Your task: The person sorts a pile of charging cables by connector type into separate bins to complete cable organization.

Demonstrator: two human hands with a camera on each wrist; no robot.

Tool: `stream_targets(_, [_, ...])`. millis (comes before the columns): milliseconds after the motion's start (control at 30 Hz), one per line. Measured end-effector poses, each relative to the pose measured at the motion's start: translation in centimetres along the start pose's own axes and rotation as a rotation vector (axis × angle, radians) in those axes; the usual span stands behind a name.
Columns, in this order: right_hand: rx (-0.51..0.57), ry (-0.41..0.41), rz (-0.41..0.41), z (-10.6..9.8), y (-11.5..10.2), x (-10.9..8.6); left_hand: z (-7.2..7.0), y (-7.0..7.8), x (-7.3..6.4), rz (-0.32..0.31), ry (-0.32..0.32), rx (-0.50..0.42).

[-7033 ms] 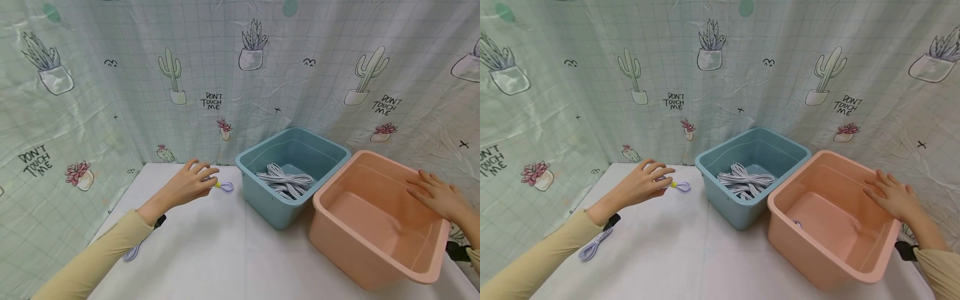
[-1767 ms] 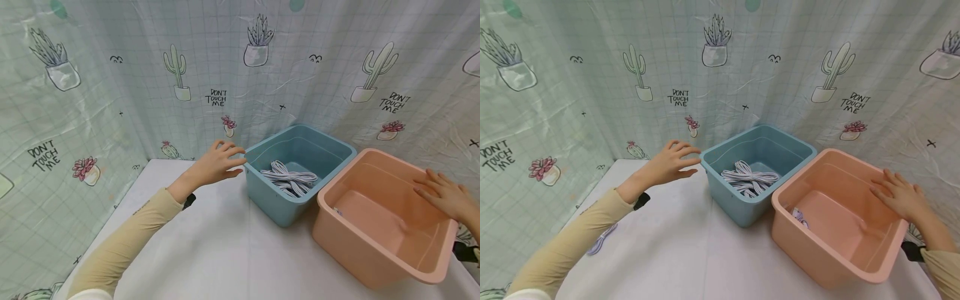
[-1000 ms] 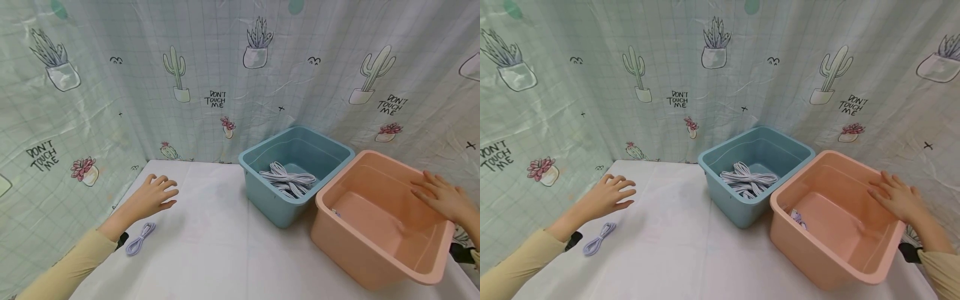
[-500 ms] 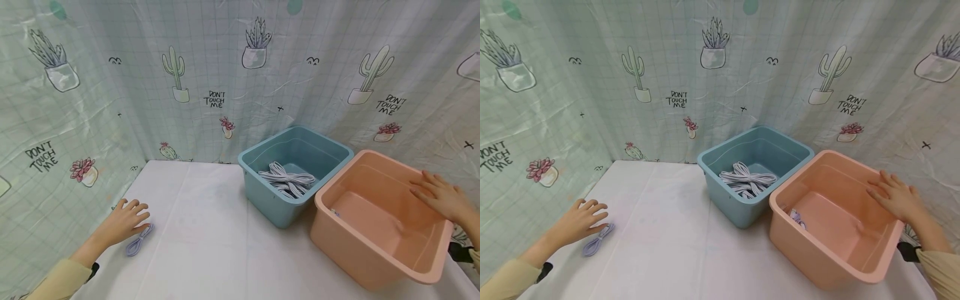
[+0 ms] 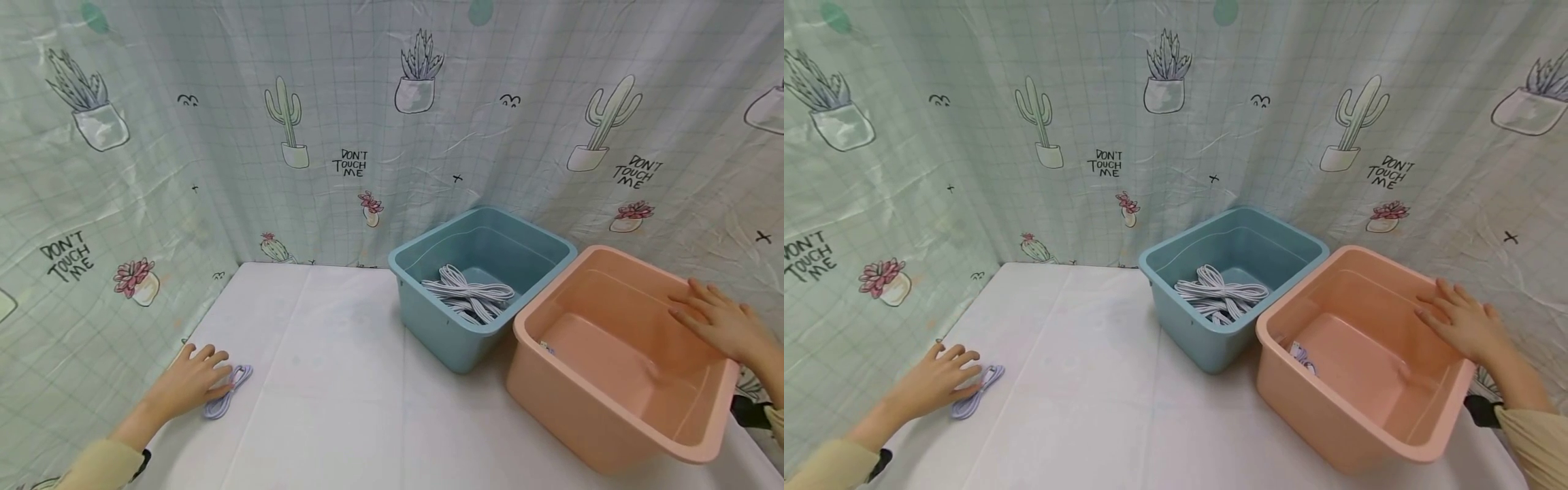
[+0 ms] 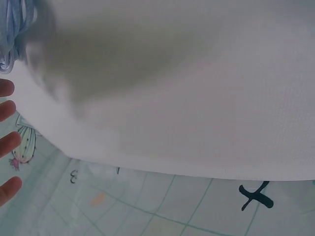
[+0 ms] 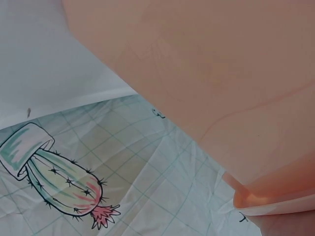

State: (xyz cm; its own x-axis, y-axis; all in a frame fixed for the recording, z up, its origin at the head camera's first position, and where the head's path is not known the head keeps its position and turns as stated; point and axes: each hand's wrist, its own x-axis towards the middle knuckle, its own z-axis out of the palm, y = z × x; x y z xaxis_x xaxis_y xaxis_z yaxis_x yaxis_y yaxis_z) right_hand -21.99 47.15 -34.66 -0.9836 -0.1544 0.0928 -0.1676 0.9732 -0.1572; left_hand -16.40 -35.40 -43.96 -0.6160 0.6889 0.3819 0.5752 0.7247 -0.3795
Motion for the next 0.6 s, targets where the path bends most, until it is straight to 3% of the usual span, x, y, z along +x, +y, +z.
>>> stream_targets(233, [-0.021,0.003,0.036,-0.1,-0.1,0.2,0.8,0.3,-0.5,-0.003,0.004,-0.007])
stream_targets(600, [-0.023,0.014,0.007,0.0,0.0,0.1,1.2,1.1,-0.5,-0.021,-0.004,-0.037])
